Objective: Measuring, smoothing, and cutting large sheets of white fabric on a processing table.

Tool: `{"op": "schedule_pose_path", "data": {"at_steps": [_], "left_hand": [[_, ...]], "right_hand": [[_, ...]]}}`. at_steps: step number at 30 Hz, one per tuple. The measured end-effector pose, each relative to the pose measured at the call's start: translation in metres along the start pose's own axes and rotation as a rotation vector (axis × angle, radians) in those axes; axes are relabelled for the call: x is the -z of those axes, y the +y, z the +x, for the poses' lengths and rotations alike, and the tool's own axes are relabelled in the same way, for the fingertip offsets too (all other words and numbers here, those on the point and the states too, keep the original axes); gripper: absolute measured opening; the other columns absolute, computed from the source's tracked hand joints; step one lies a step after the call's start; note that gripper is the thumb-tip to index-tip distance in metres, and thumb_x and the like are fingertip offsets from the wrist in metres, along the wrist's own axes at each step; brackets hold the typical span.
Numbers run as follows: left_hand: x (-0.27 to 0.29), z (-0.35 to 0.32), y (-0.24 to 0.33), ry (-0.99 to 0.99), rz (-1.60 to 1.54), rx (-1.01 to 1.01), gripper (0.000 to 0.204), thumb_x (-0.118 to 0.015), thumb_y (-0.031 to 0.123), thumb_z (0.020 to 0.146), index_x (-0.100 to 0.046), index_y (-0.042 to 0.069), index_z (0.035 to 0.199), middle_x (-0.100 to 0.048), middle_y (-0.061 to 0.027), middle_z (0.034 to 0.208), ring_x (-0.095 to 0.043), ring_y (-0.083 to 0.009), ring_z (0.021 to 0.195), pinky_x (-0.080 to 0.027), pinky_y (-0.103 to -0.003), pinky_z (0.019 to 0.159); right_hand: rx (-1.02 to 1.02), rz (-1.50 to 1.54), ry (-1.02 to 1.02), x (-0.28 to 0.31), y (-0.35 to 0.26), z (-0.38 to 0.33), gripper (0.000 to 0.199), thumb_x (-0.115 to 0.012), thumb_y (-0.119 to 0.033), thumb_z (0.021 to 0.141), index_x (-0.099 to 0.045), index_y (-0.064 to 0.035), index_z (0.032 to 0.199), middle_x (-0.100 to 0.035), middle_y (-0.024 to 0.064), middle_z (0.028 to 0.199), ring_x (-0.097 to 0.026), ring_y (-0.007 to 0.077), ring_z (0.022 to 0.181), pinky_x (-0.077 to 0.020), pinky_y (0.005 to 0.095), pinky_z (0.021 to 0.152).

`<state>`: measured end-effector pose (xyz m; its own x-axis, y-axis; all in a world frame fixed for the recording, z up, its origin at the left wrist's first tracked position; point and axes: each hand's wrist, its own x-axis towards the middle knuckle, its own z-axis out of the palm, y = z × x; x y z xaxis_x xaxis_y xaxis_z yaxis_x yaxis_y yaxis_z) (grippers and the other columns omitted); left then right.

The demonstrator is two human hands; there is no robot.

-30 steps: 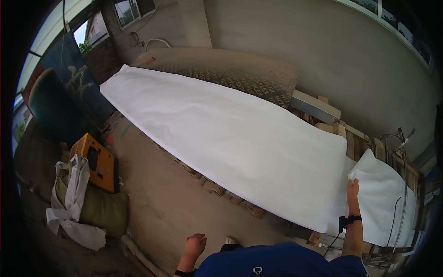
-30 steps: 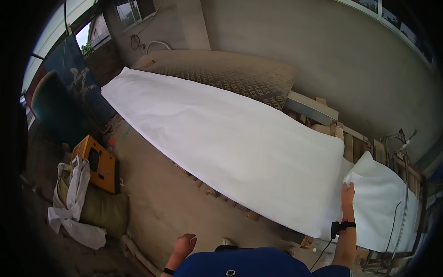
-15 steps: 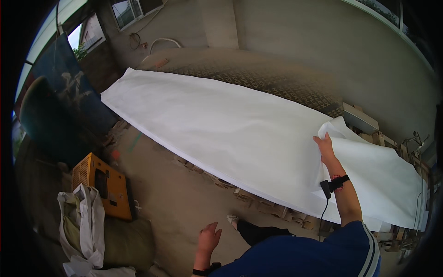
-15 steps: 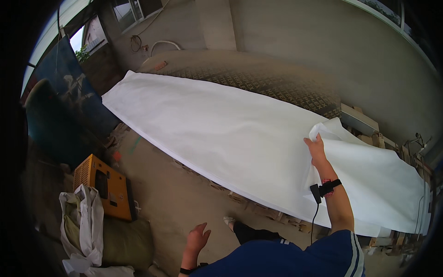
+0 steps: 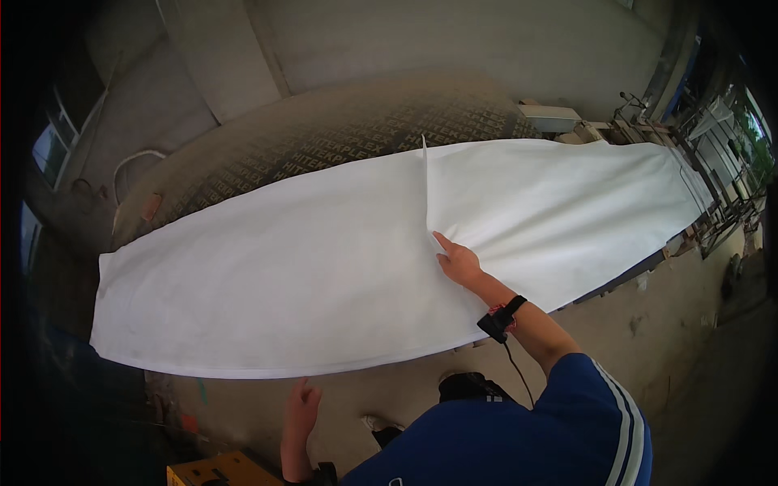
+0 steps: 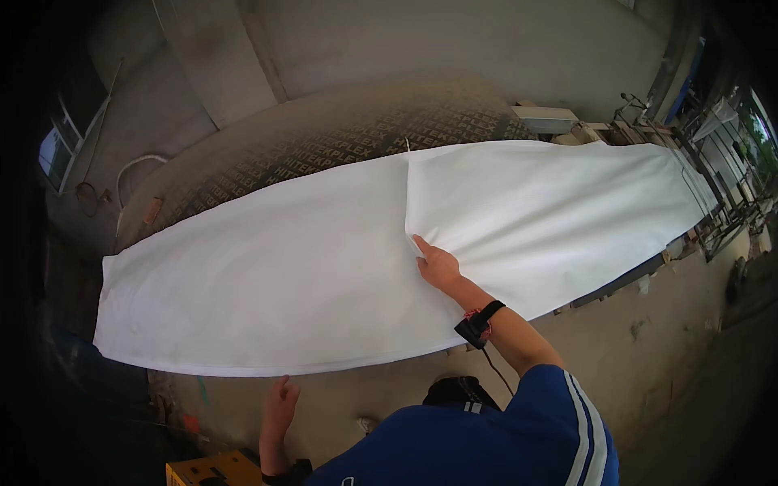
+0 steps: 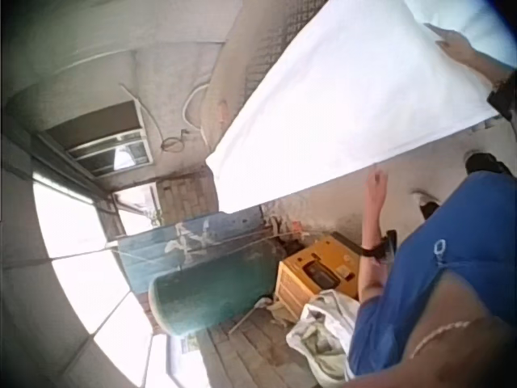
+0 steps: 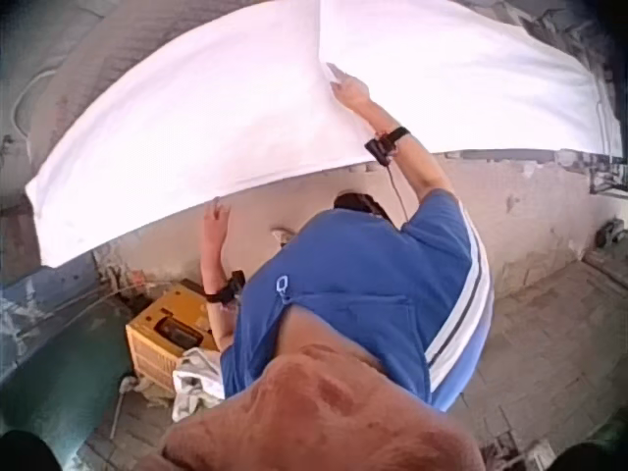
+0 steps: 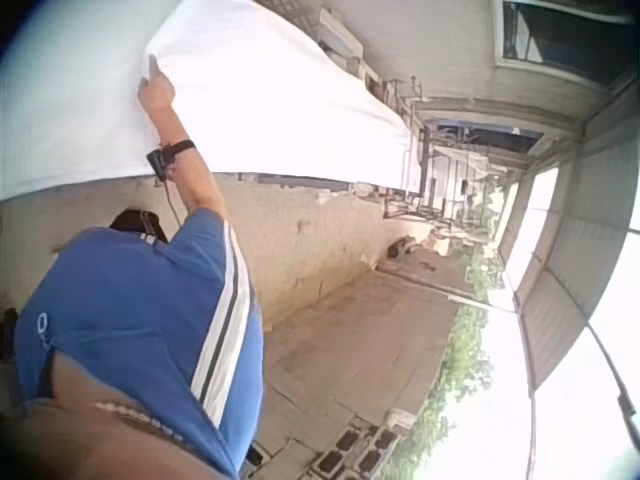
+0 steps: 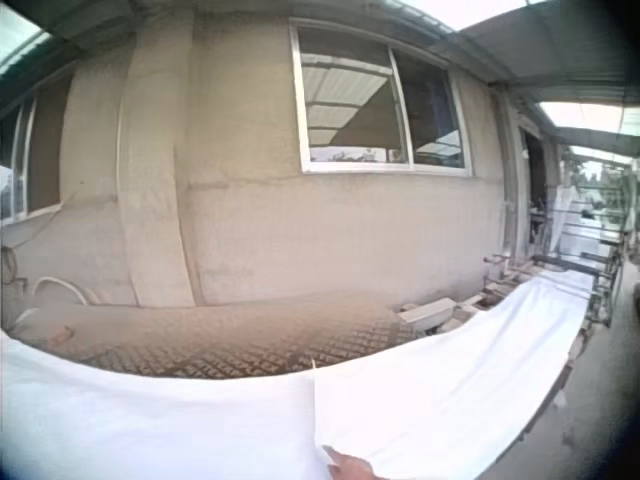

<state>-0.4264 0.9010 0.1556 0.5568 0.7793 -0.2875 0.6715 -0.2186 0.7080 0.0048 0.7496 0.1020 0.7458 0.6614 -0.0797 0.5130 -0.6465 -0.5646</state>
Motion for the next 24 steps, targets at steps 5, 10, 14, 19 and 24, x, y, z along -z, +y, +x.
{"op": "schedule_pose_path", "data": {"at_steps": [5,10,14,19,24], "left_hand": [[-0.049,0.150,0.162,-0.551,-0.319,-0.053,0.079,-0.059,0.041,0.087,-0.027,-0.011,0.137,-0.056,-0.0186,0.117,-0.054,-0.0280,0.111,-0.050,-0.038,0.087],[-0.202,0.240,0.244,-0.839,-0.338,-0.055,0.071,-0.061,0.036,0.085,-0.035,-0.011,0.130,-0.051,-0.0239,0.120,-0.054,-0.0351,0.110,-0.053,-0.041,0.084],[-0.221,0.335,0.244,-0.647,-1.045,0.239,0.032,-0.046,0.002,0.087,-0.046,-0.004,0.119,-0.057,-0.0195,0.109,-0.061,-0.0366,0.097,-0.053,-0.052,0.081],[-0.242,0.253,0.303,-0.942,-1.107,0.275,0.047,-0.026,0.038,0.098,-0.048,0.007,0.127,-0.056,-0.0083,0.124,-0.056,-0.0295,0.111,-0.047,-0.046,0.093],[-0.201,0.239,0.339,-1.034,-1.035,0.001,0.062,-0.037,0.055,0.093,-0.048,0.006,0.128,-0.057,-0.0076,0.123,-0.055,-0.0291,0.112,-0.046,-0.044,0.093]], "right_hand": [[0.098,-0.083,0.411,-0.025,0.003,-0.050,0.050,-0.057,-0.014,0.084,-0.045,-0.0185,0.132,-0.061,0.0108,0.086,-0.062,0.0301,0.072,-0.0500,0.0403,0.060],[0.074,-0.113,0.435,-0.026,-0.027,-0.089,0.044,-0.054,-0.009,0.081,-0.053,-0.0184,0.124,-0.057,0.0102,0.080,-0.061,0.0301,0.068,-0.0495,0.0400,0.059],[0.002,-0.203,0.451,-0.046,-0.062,-0.108,0.044,-0.049,-0.004,0.079,-0.049,-0.0072,0.123,-0.056,0.0112,0.086,-0.060,0.0307,0.079,-0.0488,0.0406,0.067],[-0.391,-0.358,0.538,0.029,-0.037,-0.209,0.033,-0.056,-0.002,0.072,-0.057,-0.0055,0.105,-0.057,0.0093,0.093,-0.057,0.0255,0.090,-0.0444,0.0390,0.075],[0.076,-0.559,0.911,0.105,-0.075,-0.193,0.029,-0.057,0.001,0.069,-0.060,-0.0040,0.096,-0.061,0.0066,0.100,-0.057,0.0273,0.102,-0.0413,0.0469,0.089]]}}
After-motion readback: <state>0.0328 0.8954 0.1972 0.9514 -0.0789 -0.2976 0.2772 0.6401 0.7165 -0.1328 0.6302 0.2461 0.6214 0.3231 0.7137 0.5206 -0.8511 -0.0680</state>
